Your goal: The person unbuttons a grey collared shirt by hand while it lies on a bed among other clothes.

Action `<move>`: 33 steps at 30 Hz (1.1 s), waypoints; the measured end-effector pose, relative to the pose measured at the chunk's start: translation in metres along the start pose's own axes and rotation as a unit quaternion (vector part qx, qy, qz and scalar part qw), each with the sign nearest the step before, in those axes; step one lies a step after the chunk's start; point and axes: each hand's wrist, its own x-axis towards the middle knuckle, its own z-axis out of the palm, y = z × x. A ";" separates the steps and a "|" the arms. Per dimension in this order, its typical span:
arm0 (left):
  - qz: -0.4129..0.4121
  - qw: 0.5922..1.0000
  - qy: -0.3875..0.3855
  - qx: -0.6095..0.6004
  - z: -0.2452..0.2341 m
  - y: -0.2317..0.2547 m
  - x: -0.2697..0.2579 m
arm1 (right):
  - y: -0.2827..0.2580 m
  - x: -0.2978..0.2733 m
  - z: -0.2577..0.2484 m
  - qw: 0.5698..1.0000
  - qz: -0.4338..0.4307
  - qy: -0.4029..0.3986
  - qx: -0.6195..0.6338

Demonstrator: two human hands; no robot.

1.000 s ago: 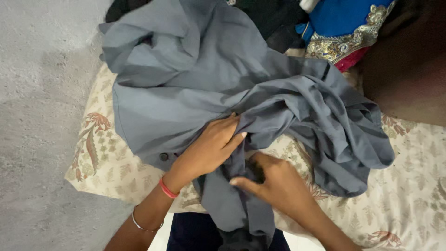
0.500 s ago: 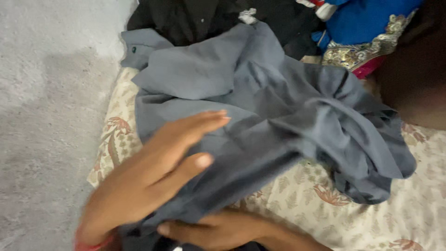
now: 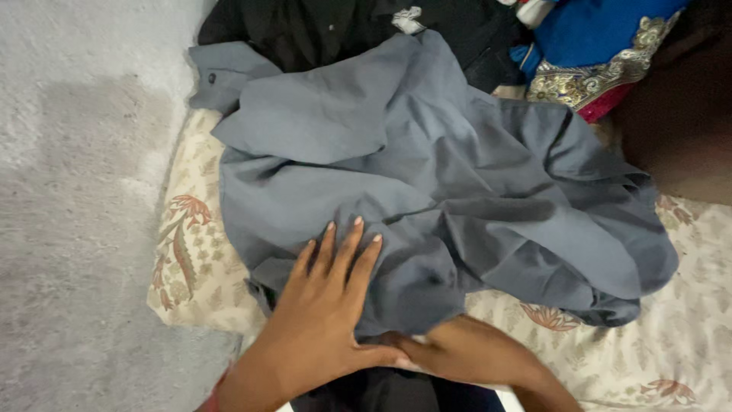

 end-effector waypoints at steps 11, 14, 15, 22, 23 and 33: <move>-0.121 0.981 0.135 0.063 -0.042 -0.010 -0.021 | 0.055 -0.041 -0.015 0.837 -0.138 0.527 -0.037; -0.211 0.955 0.207 0.018 -0.064 -0.002 -0.028 | 0.071 -0.035 -0.028 0.749 0.131 0.557 -0.333; -0.230 0.944 0.237 0.005 -0.067 0.000 -0.029 | 0.081 -0.036 -0.031 0.757 0.136 0.560 -0.308; -0.218 0.938 0.215 0.161 -0.067 -0.024 -0.007 | 0.186 -0.110 -0.090 0.878 -0.012 0.461 0.128; -0.231 0.941 0.210 0.133 -0.065 -0.027 -0.004 | 0.194 -0.117 -0.099 0.890 -0.063 0.419 0.171; -0.265 0.941 0.195 0.080 -0.045 -0.042 0.003 | 0.183 -0.102 -0.128 0.741 0.036 0.664 -0.094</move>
